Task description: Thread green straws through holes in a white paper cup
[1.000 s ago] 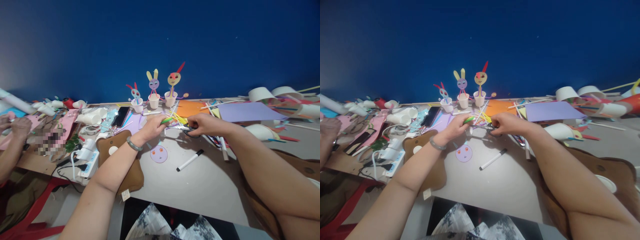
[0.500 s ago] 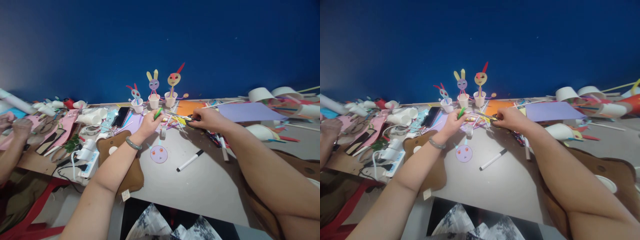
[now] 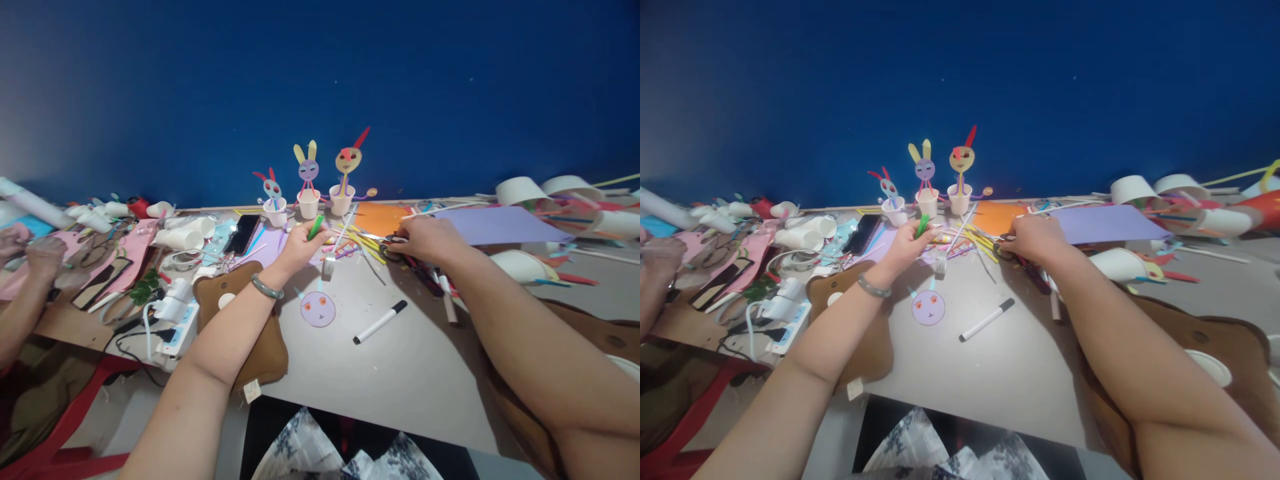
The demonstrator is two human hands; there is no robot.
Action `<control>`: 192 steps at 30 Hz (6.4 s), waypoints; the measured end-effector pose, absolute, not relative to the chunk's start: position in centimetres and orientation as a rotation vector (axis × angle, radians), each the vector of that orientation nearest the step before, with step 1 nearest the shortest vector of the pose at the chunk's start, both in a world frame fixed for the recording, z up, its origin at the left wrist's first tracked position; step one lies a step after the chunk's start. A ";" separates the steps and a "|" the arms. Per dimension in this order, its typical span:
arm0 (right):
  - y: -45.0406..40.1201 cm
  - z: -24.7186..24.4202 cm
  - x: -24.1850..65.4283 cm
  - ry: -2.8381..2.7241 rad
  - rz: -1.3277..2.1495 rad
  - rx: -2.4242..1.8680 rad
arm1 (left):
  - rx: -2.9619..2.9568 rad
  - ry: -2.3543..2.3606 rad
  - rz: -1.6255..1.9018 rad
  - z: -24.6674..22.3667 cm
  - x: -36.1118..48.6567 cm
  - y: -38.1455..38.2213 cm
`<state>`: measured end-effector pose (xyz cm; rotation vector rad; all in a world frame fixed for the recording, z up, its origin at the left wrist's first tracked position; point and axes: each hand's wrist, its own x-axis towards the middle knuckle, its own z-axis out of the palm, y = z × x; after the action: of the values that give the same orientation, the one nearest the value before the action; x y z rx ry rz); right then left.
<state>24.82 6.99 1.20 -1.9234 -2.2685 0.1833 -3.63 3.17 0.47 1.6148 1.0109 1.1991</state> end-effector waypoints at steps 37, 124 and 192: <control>-0.2 2.2 17.0 -1.910 0.360 -1.160 | 1.558 0.842 1.046 2.1 -2.1 1.0; 4.0 -1.7 17.7 -1.965 0.671 -1.208 | 1.704 1.280 0.602 -0.4 -4.4 2.7; 0.2 0.6 17.4 -1.661 0.365 -0.891 | 1.406 0.665 0.917 0.7 -3.2 1.5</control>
<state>17.40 0.25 0.60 -0.8907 -1.6607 0.3650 -3.22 1.45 0.74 1.4065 0.6651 0.9172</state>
